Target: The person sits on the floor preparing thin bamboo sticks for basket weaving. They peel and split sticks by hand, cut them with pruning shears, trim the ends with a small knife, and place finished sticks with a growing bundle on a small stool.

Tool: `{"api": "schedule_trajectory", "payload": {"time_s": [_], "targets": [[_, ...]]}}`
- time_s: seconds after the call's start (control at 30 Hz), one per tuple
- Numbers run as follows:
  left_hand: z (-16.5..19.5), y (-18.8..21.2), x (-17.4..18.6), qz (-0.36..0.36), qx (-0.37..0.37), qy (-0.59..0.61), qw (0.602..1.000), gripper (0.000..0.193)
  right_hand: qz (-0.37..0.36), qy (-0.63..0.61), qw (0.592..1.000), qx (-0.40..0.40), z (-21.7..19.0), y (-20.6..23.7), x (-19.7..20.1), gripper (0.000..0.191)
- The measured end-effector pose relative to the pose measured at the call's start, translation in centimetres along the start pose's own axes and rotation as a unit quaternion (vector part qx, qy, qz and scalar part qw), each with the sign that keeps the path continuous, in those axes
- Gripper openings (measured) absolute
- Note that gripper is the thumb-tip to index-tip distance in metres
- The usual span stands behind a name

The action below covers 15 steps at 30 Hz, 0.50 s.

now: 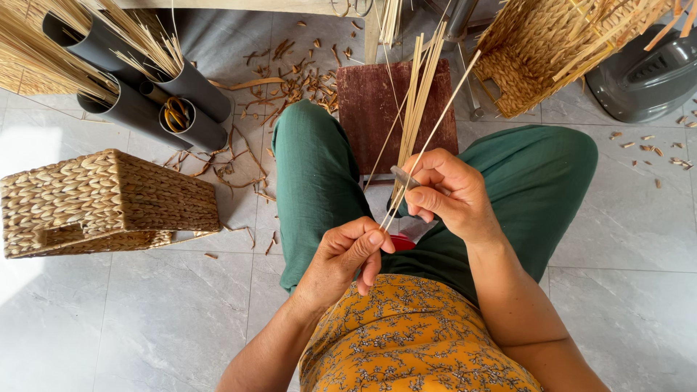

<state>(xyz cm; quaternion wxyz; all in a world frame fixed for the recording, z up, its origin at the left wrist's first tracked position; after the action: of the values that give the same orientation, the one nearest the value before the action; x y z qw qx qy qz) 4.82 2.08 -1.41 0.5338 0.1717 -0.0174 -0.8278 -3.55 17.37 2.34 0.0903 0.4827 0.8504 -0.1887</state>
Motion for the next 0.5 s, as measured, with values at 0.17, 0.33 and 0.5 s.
{"api": "schedule_trajectory", "payload": {"time_s": [0.17,0.33,0.5], "targets": [[-0.2,0.5,0.1,0.003,0.014,-0.005,1.000,0.033,0.002,-0.010,1.000,-0.010,0.2,-0.1,-0.3,0.022],[1.0,-0.2,0.2,-0.007,-0.001,0.007,1.000,0.035,-0.009,-0.012,1.000,0.001,0.2,0.0,-1.1,0.022],[2.0,-1.3,0.3,0.025,-0.018,-0.005,1.000,0.031,-0.015,-0.001,1.000,-0.007,0.4,-0.1,-1.6,0.023]]}}
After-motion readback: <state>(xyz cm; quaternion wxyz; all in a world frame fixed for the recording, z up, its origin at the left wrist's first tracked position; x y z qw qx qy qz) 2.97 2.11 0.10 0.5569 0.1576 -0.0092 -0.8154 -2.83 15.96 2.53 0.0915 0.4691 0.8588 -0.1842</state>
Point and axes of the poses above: each hand's wrist, its own y-axis away from the middle knuckle, its own x-axis out of the back of the hand, z = x × y, the point moved 8 cm from there along -y, towards the middle knuckle, and after that the axes turned 12 degrees about -y, right-handed, at the moved point
